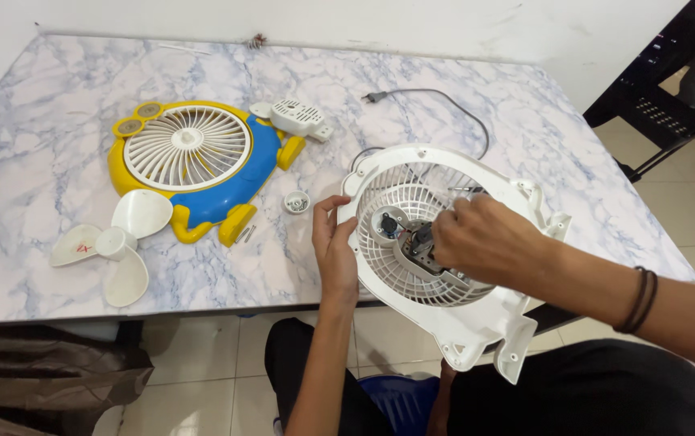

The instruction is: The person assembles the internal components of a white electric fan, using a screwdriver to secure the motor and then attaching the rear grille cover with screws.

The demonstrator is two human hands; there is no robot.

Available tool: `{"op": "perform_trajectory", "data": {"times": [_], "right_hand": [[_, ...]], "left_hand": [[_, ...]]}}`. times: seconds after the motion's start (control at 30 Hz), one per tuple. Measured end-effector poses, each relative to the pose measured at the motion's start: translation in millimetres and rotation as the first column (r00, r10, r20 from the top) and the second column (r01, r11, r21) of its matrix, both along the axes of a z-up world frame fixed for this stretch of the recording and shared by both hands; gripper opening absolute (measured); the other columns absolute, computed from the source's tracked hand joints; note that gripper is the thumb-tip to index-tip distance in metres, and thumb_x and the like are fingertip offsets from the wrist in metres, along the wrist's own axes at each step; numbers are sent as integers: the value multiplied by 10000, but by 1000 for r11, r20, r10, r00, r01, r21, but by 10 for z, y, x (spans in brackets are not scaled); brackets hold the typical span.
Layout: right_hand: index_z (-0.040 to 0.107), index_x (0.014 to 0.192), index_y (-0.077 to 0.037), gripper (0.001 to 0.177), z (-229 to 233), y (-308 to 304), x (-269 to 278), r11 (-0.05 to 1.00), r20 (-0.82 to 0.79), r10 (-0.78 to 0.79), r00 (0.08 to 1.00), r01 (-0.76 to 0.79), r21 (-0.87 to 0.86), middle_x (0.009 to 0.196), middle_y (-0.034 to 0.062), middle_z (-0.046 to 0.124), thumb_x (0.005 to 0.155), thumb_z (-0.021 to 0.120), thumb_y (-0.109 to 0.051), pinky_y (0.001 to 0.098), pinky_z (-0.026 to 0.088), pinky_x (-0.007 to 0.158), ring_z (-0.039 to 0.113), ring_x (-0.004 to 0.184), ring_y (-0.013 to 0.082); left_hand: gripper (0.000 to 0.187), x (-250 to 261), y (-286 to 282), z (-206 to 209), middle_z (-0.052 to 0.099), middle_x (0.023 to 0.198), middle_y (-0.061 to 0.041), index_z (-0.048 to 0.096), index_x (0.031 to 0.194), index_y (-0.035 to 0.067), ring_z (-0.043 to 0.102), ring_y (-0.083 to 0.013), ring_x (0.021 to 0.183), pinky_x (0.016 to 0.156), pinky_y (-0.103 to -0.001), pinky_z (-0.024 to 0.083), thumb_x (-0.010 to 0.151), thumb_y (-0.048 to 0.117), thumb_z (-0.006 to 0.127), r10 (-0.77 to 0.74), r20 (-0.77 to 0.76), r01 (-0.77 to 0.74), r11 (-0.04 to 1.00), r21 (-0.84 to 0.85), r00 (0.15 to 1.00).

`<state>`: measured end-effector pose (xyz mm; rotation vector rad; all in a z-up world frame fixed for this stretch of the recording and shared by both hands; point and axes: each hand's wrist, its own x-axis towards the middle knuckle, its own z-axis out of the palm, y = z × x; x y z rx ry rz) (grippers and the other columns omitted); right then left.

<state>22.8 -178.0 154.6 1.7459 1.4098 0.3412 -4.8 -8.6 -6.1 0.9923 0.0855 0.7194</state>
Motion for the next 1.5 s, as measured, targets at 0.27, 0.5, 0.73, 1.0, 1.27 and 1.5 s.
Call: {"op": "perform_trajectory", "data": {"times": [0.27, 0.5, 0.73, 1.0, 1.27, 1.5], "right_hand": [[757, 867, -56, 251, 224, 265, 208, 823, -472, -508, 721, 568, -19, 859, 159, 749, 901, 678, -291, 448, 584, 731, 742, 849, 343], [756, 918, -47, 181, 261, 454, 173, 790, -442, -570, 692, 609, -65, 964, 171, 748, 870, 698, -211, 451, 586, 782, 729, 903, 342], [709, 829, -28, 113, 74, 199, 91, 999, -185, -43, 982, 47, 16, 880, 109, 714, 795, 769, -118, 418, 593, 763, 720, 884, 291], [742, 806, -49, 153, -15, 51, 32, 994, 28, 73, 997, -75, 80, 802, 83, 729, 795, 721, -201, 370, 583, 643, 698, 788, 216], [768, 867, -88, 148, 156, 448, 153, 886, -283, -460, 842, 455, -85, 905, 131, 755, 839, 635, -147, 419, 586, 735, 756, 877, 314], [769, 999, -76, 236, 235, 637, 321, 746, -356, -653, 669, 649, -150, 981, 163, 764, 814, 632, -129, 436, 597, 765, 736, 930, 321]], "left_hand": [[313, -23, -37, 18, 611, 1229, -146, 568, 1191, 31, 581, -195, 1112, 969, -326, 467, 888, -18, 508, -72, -55, 60, 981, -186, 996], [304, -21, -8, 42, 628, 1229, -164, 569, 1172, 21, 593, -209, 1134, 1006, -323, 453, 879, -37, 514, -49, -21, 47, 993, -113, 999], [301, -42, 7, 9, 622, 1208, -162, 561, 1182, 24, 584, -223, 1127, 995, -343, 452, 890, -32, 514, -93, -11, 90, 984, -155, 996], [313, -34, -31, -19, 586, 1238, -112, 559, 1179, 14, 532, -214, 1286, 1110, -335, 368, 879, -49, 499, 5, -13, -6, 998, -61, 1000], [315, -50, -66, -2, 594, 1258, -118, 562, 1189, 27, 529, -223, 1297, 1104, -342, 379, 885, -32, 503, -18, -13, 16, 995, -102, 1000], [306, -40, -50, -5, 616, 1242, -124, 565, 1184, 37, 552, -223, 1246, 1067, -344, 402, 888, -16, 509, -48, -52, 41, 990, -133, 997]]}}
